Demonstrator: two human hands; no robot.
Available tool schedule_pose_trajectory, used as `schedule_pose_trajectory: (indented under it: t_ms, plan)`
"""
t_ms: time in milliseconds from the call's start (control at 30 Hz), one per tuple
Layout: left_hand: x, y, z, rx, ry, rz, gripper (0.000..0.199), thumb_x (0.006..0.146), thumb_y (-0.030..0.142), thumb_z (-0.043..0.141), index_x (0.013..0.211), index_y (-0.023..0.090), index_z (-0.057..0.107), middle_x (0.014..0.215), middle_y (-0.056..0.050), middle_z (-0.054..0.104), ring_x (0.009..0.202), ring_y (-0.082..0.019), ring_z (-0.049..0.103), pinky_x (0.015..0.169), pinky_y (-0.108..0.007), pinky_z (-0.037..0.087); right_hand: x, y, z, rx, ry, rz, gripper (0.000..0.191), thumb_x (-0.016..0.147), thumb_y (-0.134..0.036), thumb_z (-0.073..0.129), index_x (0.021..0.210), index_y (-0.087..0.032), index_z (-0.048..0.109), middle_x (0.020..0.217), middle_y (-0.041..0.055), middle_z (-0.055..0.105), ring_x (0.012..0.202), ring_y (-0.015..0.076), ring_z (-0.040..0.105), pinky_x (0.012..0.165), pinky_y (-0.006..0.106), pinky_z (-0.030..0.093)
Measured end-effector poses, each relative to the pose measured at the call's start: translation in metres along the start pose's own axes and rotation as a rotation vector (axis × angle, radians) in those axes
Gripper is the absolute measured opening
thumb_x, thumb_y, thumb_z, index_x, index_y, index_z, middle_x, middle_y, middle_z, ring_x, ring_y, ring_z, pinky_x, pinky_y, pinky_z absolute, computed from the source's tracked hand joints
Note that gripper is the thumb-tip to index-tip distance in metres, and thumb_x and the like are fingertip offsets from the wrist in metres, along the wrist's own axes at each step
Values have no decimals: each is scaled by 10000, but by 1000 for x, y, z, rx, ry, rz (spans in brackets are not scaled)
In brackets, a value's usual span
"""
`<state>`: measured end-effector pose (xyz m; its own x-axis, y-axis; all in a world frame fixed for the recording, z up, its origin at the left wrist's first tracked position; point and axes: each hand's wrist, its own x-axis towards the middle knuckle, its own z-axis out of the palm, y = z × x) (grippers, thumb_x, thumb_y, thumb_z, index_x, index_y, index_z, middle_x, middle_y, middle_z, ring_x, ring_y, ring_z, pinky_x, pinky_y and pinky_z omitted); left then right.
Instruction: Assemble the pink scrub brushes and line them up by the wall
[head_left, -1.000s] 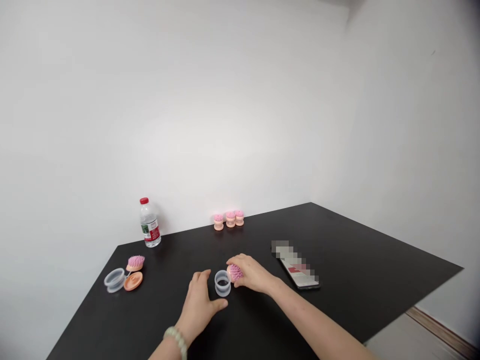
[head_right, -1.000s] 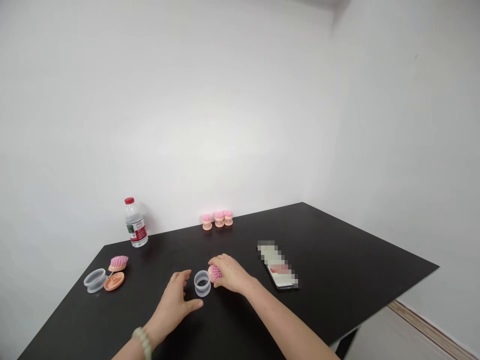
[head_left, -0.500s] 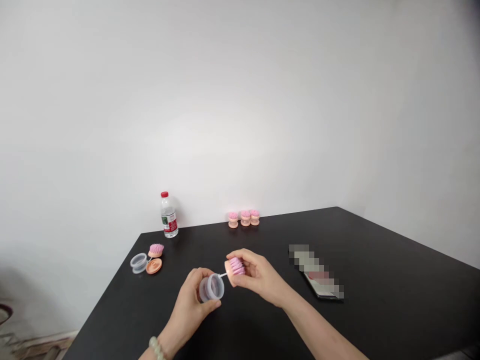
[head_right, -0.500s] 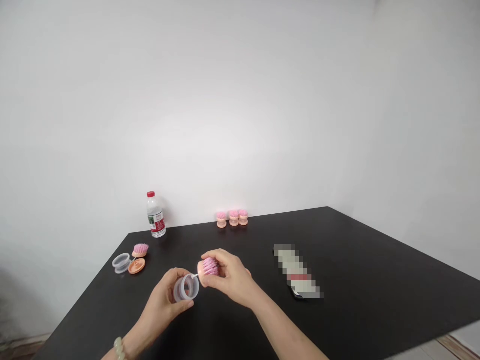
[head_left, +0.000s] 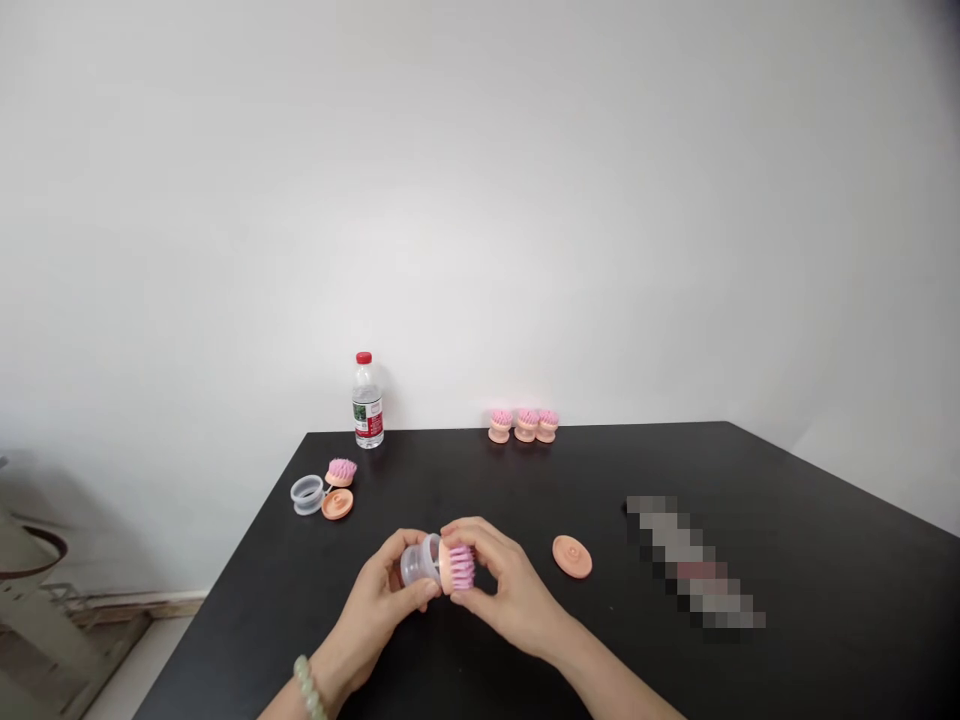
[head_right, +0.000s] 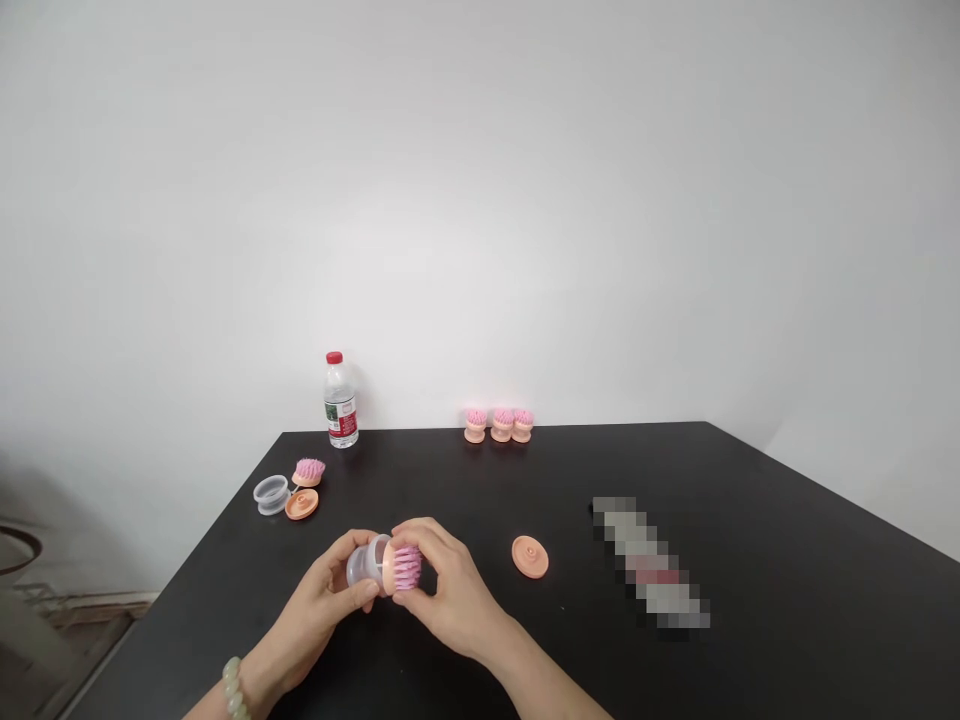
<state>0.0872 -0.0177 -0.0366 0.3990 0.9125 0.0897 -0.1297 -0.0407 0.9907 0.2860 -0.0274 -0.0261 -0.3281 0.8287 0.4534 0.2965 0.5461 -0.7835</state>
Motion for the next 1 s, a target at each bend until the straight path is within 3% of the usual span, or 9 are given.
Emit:
schedule_pose_trajectory:
  t_ms: [333,533,700,867,933,1000]
  plan:
    - [-11,10,5,-51,-82,-76,414,696,436,821,977,197,633,867,3,574,781,-150,479,705,-265,384,-12,-7,-3,-24,-41,-133,414,812,-99,694,1178,-267,598,1190,68,634,1062,217,641,920,352,540]
    - [-16,11,6,-123,-131,-237,438,663,462,835,890,168,603,655,38,540,586,-93,436,539,-226,303,-18,-14,-4,-96,-109,-315,405,863,-14,558,1190,-251,556,1183,89,600,1082,213,610,911,351,548]
    - [-18,10,6,-195,-219,-295,420,667,421,841,896,156,609,634,37,556,525,-66,437,489,-215,251,-17,-19,-12,-132,-197,-420,486,860,51,435,1222,-255,542,1168,88,617,1139,222,587,946,385,541]
    - [-19,12,10,-219,-233,-286,383,700,418,822,873,173,585,614,49,548,525,-65,407,501,-214,264,-17,-19,-16,-92,-200,-397,465,905,-5,449,1268,-284,532,1194,90,613,1141,225,593,938,391,546]
    - [-18,12,11,-182,-195,-216,411,687,431,831,896,182,580,703,32,567,619,-91,451,569,-218,327,-20,-15,-15,-62,-174,-316,399,949,-151,558,1313,-310,517,1278,98,579,1192,242,577,975,410,530]
    - [-18,11,12,-115,-152,-130,440,669,422,844,939,197,579,794,22,568,697,-115,463,631,-230,361,-22,-11,-12,-23,-130,-169,527,880,-376,719,1355,-323,500,1370,113,523,1267,280,534,1026,444,497]
